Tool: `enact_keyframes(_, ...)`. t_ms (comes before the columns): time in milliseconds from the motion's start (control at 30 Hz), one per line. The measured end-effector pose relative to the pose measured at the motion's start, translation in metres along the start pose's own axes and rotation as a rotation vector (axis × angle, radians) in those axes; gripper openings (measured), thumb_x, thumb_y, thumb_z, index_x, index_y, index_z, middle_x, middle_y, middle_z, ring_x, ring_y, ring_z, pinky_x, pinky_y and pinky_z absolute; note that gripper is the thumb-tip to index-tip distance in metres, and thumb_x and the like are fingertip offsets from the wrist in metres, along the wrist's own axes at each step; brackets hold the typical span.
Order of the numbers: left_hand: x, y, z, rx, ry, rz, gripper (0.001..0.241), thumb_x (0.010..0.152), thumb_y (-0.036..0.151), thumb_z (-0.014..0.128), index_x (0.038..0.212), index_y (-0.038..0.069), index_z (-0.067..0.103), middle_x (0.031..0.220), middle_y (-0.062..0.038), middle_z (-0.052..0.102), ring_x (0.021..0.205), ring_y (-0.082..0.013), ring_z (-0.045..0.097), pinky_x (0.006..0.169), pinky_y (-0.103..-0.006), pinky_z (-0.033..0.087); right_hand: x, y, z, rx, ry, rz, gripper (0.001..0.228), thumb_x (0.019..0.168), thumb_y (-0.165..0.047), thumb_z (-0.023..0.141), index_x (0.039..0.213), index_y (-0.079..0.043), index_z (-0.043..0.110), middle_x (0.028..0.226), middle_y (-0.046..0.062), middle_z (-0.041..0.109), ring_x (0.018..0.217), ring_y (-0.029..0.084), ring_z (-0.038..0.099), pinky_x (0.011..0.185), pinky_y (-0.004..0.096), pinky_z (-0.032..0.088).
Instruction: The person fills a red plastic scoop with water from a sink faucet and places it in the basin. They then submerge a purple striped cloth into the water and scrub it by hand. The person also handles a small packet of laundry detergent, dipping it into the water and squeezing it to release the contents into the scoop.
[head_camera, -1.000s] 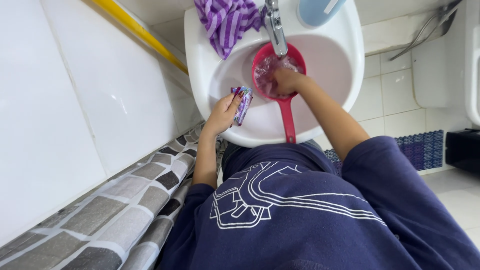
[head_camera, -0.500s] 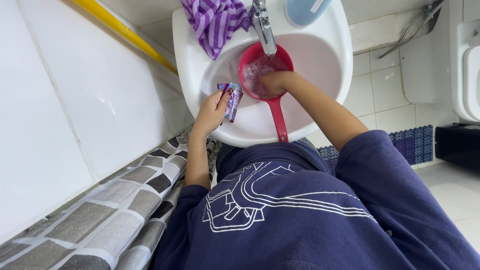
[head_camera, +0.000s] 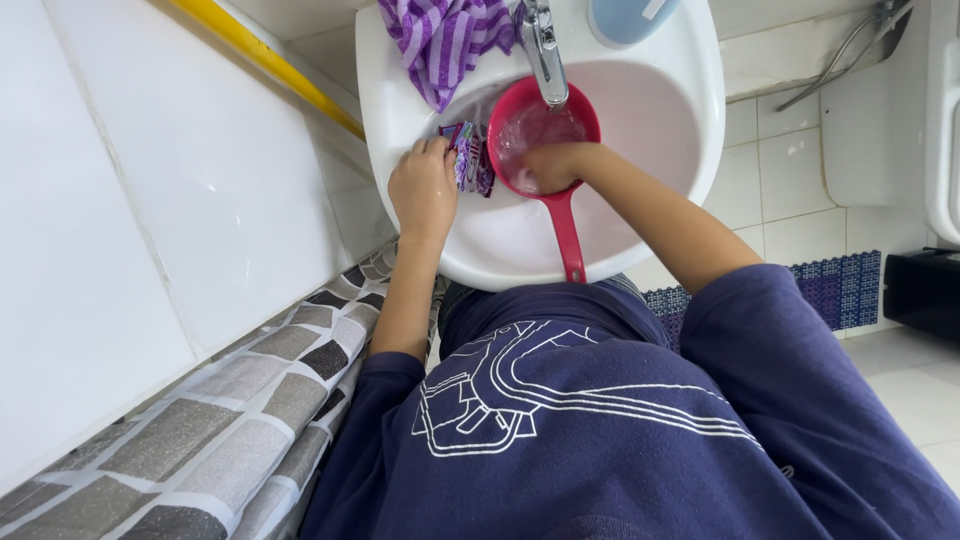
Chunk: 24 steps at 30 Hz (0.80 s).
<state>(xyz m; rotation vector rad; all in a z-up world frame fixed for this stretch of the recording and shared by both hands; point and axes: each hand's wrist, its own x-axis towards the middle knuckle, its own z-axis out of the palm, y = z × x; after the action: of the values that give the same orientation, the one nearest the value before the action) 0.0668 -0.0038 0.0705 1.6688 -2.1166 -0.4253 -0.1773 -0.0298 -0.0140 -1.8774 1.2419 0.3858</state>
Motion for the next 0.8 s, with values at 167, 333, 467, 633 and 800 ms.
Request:
enact_keyframes(167,0.012,0.013,-0.018,-0.023,0.085,-0.004,0.025,0.096,0.017,0.071,0.119,0.009,0.065,0.114,-0.009,0.062,0.103,-0.0322,0.062,0.083,-0.0449,0.053,0.003,0.007,0.001,-0.206,-0.010,0.171,0.028,0.090,-0.011,0.066,0.115,-0.001,0.073,0.122,0.022,0.071,0.113,0.038,0.068,0.095,0.046,0.054)
enact_keyframes(333,0.042,0.029,-0.039,-0.076,0.235,0.076,0.055,0.093,0.013,0.080,0.141,0.011,0.053,0.143,-0.012,0.045,0.131,-0.0365,0.048,0.109,-0.0470,0.046,-0.003,0.000,-0.007,-0.024,-0.141,0.088,0.035,0.087,-0.010,0.065,0.120,0.000,0.070,0.117,0.025,0.070,0.110,0.040,0.066,0.093,0.048,0.051)
enact_keyframes(467,0.068,0.033,-0.039,-0.053,0.309,0.209,0.078,0.082,0.013,0.087,0.150,0.015,0.048,0.155,-0.013,0.036,0.142,-0.0418,0.036,0.119,-0.0541,0.034,-0.008,-0.002,-0.003,-0.159,0.011,0.160,0.029,0.078,-0.009,0.072,0.106,-0.001,0.077,0.113,0.021,0.074,0.109,0.035,0.070,0.091,0.045,0.057)
enact_keyframes(633,0.098,0.001,-0.003,-0.007,0.288,0.252,0.084,0.076,0.019,0.091,0.148,0.014,0.048,0.151,-0.013,0.039,0.139,-0.0431,0.037,0.116,-0.0561,0.033,0.000,0.010,0.009,-0.032,-0.131,0.135,0.032,0.081,-0.011,0.069,0.112,-0.009,0.069,0.114,0.020,0.071,0.107,0.037,0.068,0.089,0.048,0.054)
enact_keyframes(800,0.110,-0.011,0.002,-0.095,0.139,0.169,0.066,0.085,0.005,0.082,0.144,0.016,0.054,0.132,-0.008,0.054,0.121,-0.0349,0.050,0.106,-0.0467,0.044,0.007,0.020,0.030,-0.012,0.110,0.007,0.032,0.084,-0.009,0.065,0.114,-0.003,0.071,0.115,0.026,0.070,0.110,0.040,0.066,0.097,0.047,0.051)
